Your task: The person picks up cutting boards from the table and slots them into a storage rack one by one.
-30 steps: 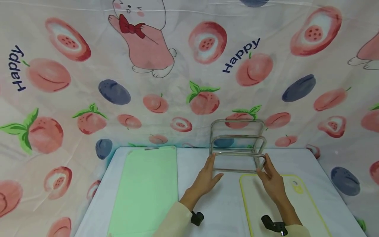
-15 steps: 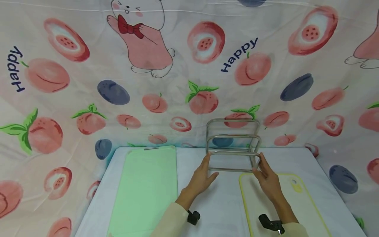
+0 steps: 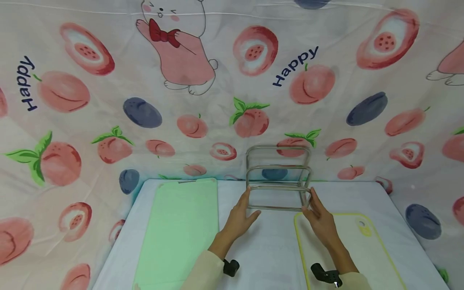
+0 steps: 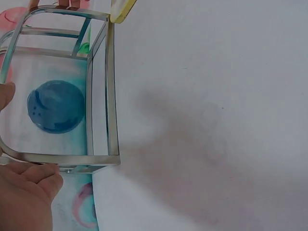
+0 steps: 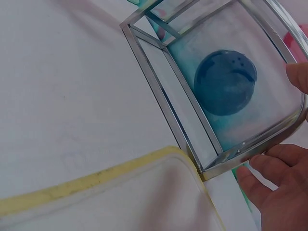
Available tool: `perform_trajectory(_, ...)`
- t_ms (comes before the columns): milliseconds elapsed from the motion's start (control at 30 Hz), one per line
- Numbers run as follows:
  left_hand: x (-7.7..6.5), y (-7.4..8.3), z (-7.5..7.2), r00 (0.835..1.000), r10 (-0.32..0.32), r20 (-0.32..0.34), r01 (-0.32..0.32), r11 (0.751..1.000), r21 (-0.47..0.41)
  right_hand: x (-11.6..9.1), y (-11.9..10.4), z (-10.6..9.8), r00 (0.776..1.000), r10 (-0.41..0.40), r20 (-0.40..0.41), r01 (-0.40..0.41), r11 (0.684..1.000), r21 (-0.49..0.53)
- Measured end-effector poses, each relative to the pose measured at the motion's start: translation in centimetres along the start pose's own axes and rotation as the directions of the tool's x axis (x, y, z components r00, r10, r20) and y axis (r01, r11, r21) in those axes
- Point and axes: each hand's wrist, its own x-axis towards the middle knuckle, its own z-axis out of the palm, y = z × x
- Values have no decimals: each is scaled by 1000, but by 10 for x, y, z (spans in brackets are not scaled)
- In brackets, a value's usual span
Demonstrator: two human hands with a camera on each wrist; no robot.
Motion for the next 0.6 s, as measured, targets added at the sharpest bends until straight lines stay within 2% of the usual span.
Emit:
perform_trajectory(233,-4,-7,-3,998,-29,-58,24,996,-84,3,0,9,1000,8,30,-9,1000,6)
perform_trajectory(600,-13,-13,-9,993,-72,-91,57,985,-164,3,-2,21,999,3,54,-5,999,39)
